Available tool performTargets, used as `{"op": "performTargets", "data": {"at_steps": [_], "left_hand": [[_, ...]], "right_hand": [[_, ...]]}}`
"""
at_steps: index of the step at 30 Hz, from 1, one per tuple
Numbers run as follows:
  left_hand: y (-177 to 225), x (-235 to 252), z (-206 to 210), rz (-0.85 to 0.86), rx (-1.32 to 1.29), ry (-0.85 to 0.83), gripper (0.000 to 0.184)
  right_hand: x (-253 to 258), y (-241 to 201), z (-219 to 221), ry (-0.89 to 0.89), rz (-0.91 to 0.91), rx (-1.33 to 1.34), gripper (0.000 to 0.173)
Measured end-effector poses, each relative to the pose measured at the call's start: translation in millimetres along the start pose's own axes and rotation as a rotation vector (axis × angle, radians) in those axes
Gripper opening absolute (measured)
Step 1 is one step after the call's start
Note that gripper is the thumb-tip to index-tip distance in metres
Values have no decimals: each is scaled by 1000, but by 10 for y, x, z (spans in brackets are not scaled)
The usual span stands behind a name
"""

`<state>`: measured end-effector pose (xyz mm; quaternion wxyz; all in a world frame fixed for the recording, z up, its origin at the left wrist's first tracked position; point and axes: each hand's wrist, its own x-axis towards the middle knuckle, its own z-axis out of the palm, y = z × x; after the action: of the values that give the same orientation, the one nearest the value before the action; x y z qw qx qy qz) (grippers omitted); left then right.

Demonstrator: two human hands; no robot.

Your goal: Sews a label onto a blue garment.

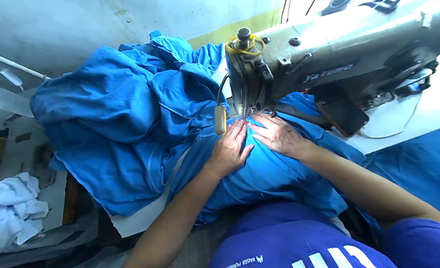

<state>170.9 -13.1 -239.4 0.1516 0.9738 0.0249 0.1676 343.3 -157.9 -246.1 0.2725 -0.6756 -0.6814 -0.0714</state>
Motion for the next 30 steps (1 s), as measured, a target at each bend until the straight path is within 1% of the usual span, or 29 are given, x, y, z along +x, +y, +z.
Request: {"op": "performTargets", "data": {"at_steps": [5, 11, 21, 30], "left_hand": [[9, 8, 5, 5, 11, 19, 56], [-3, 13, -12, 10, 14, 4, 56], [-150, 24, -63, 74, -4, -34, 56], [-107, 24, -39, 65, 23, -36, 56]], "right_hand": [[4, 21, 6, -14, -15, -4, 39], [8, 39, 13, -17, -33, -12, 40], [14, 28, 15, -6, -37, -18, 39], [12, 29, -20, -35, -19, 12, 39]]}}
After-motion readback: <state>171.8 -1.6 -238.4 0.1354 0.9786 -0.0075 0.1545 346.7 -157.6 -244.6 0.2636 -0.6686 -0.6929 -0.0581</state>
